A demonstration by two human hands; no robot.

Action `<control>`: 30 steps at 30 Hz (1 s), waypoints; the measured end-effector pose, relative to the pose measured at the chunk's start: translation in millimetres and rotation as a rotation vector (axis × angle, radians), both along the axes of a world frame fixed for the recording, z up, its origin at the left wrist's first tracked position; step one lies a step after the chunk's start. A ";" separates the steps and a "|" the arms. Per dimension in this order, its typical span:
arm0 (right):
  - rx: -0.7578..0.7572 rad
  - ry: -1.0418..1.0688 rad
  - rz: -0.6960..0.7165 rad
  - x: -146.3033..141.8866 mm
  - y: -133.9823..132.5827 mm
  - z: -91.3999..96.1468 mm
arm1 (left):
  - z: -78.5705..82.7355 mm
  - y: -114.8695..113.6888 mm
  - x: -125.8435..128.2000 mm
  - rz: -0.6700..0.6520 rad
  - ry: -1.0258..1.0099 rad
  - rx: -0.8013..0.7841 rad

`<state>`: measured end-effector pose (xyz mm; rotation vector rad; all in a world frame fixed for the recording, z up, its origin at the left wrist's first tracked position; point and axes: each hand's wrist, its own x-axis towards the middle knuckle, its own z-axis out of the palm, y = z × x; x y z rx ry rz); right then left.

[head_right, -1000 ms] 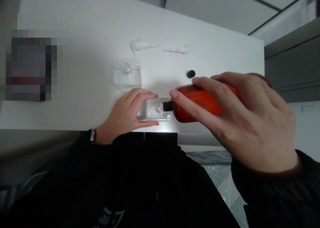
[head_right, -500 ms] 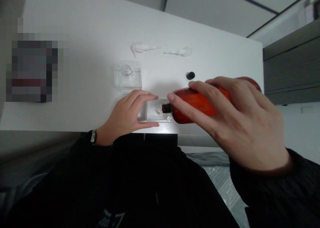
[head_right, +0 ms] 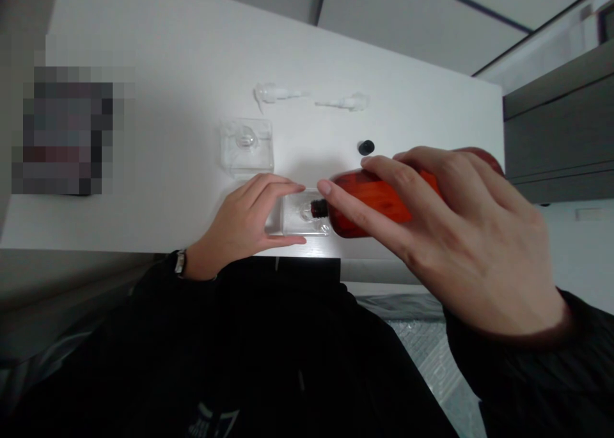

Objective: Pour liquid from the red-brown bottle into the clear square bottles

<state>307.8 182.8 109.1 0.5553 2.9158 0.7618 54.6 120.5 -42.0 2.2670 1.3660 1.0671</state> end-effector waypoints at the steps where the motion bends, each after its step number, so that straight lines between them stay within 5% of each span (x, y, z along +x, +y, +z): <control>1: -0.004 0.004 0.001 -0.7 -0.1 0.4 | 0.2 0.1 0.0 0.001 0.000 -0.003; 30: -0.093 -0.091 -0.040 -9.8 -6.2 17.6 | -1.7 -0.7 1.0 0.005 -0.001 0.004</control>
